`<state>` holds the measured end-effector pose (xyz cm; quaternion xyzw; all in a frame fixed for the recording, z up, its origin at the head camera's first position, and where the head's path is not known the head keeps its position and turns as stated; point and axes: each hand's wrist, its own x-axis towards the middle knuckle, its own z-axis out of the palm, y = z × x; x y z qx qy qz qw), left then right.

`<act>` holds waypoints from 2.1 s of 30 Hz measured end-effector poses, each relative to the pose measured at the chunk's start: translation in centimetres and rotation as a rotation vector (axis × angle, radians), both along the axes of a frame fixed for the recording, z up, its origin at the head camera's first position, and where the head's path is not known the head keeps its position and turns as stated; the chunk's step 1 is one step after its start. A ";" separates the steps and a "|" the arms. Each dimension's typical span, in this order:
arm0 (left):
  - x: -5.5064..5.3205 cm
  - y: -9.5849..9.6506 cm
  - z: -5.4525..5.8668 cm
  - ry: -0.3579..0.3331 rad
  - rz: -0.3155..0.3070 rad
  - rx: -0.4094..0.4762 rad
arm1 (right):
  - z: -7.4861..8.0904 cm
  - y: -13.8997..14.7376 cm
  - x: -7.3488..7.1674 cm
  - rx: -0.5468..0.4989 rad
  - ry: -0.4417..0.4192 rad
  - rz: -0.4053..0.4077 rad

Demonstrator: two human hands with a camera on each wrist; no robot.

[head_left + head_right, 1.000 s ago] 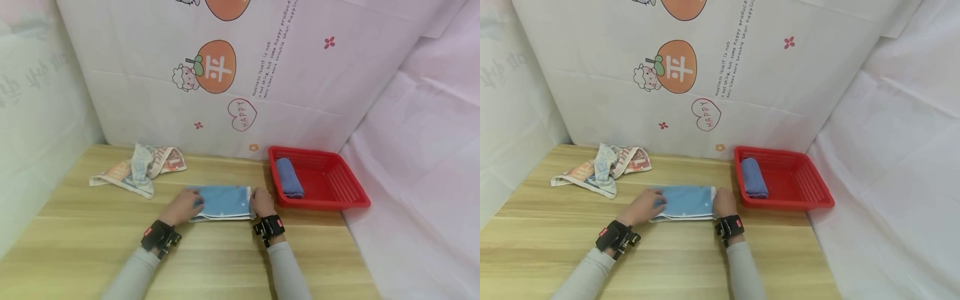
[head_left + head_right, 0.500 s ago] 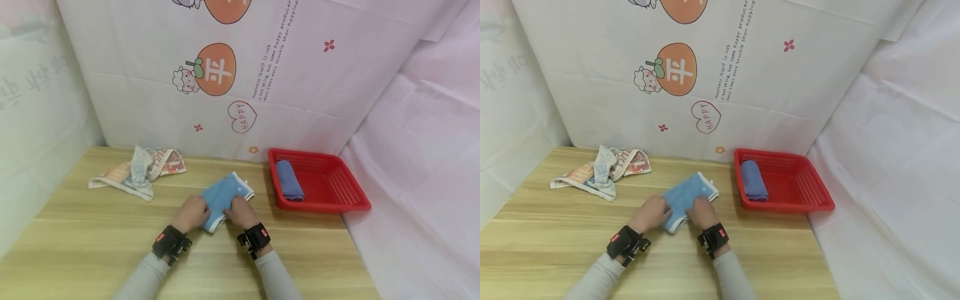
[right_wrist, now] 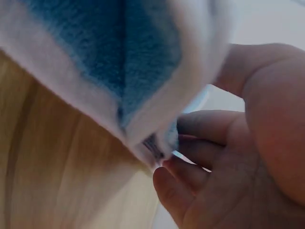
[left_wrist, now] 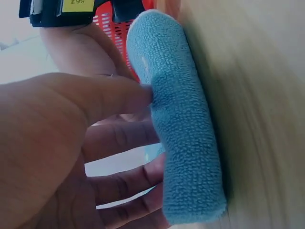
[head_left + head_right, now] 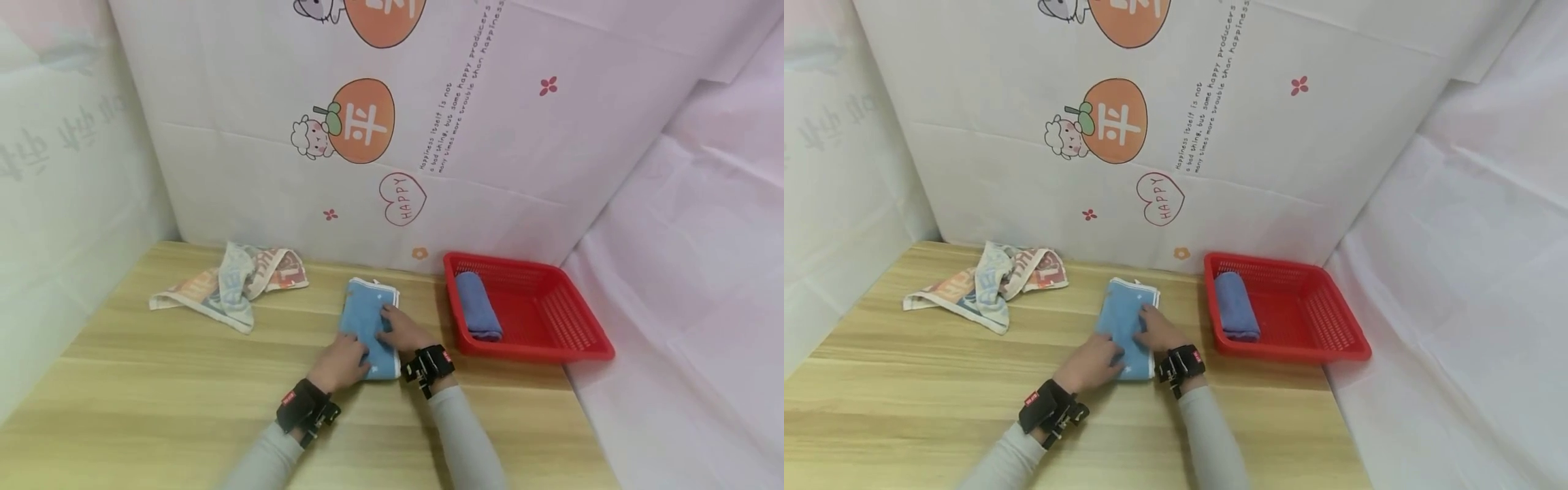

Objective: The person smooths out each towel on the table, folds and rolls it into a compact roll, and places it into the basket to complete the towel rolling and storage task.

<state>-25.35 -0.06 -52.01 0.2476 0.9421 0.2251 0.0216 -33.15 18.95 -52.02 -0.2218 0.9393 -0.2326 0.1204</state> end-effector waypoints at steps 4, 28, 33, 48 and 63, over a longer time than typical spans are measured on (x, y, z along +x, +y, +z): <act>-0.2 0.2 0.0 0.039 0.003 0.033 | 1.4 -0.1 2.1 -0.044 0.101 0.021; 0.1 -2.0 1.1 0.028 -0.123 0.229 | 0.4 -4.1 7.9 0.250 0.464 0.144; 1.2 -1.2 0.9 0.082 -0.091 0.196 | 0.5 -4.1 7.8 0.223 0.313 0.084; 0.2 -0.6 -0.9 0.094 -0.013 0.211 | 0.9 -2.2 6.5 -0.001 0.286 0.122; -0.2 0.1 -2.4 0.182 0.124 0.322 | 0.1 -3.3 7.4 0.227 0.498 0.052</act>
